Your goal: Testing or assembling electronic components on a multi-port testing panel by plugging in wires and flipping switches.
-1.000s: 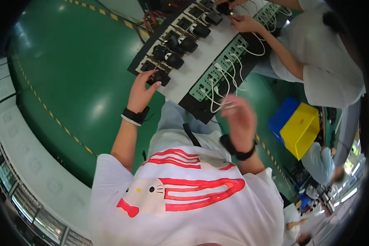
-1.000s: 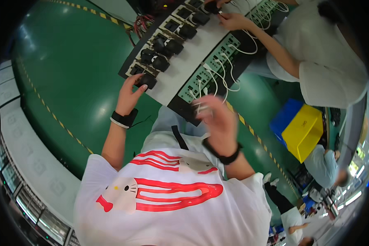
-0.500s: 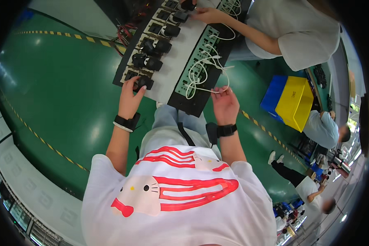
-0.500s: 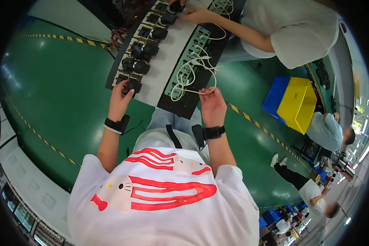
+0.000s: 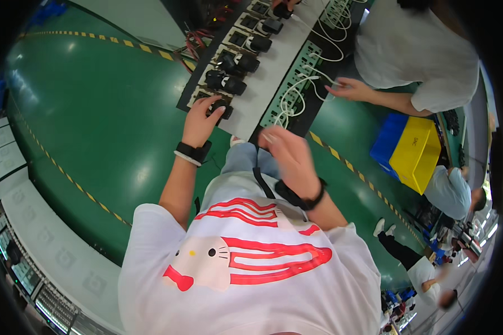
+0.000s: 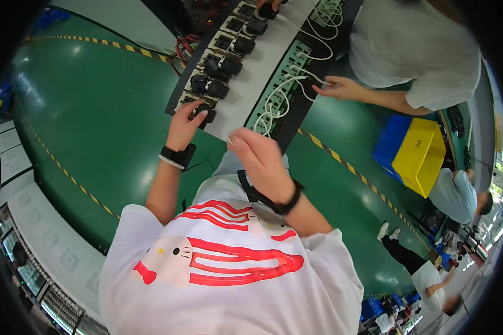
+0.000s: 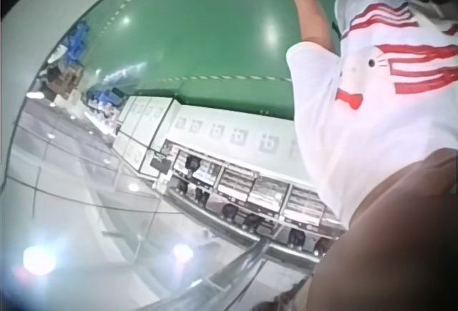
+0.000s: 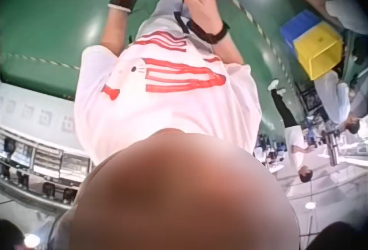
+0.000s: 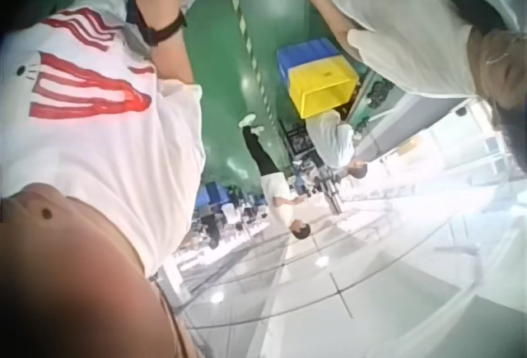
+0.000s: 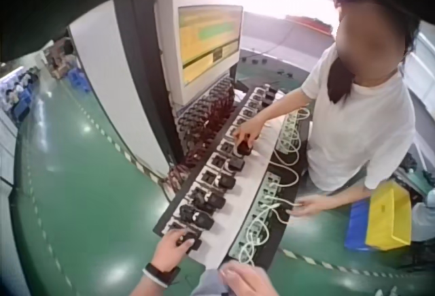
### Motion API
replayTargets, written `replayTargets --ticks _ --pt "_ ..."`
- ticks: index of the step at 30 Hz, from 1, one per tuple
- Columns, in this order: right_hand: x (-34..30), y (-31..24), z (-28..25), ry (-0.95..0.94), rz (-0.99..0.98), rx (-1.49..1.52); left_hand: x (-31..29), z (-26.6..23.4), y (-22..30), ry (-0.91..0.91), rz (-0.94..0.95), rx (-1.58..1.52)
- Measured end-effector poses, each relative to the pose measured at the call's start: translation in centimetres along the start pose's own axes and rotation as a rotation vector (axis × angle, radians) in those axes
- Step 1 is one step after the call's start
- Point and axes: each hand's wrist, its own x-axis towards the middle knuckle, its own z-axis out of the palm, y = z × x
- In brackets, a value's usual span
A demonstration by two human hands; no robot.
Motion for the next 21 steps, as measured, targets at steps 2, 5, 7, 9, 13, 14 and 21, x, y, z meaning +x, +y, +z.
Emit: replayTargets --ticks 2,5,7,9,13,14,21 --pt "1.9 7.3 3.0 0.034 0.211 0.064 0.2 -0.3 0.6 -0.032 -0.033 0.019" --pt "4.0 14.3 5.3 0.133 0.236 0.047 0.5 0.0 0.0 -0.028 -0.057 0.027" --pt "4.9 14.6 6.1 0.213 0.184 0.007 0.5 -0.4 0.8 -0.058 -0.111 0.067" --pt "5.5 14.6 6.1 0.126 0.292 -0.042 0.5 -0.5 0.9 -0.060 -0.144 0.064" --pt "6.0 14.7 6.0 0.100 0.196 -0.212 0.5 -0.3 0.7 -0.059 -0.158 0.072" --pt "6.2 14.7 6.0 0.098 0.201 -0.208 0.5 -0.3 0.6 -0.049 -0.164 0.069" --pt "7.4 14.0 7.4 0.128 0.233 -0.332 1.3 -1.0 1.9 -0.158 -0.140 0.179"
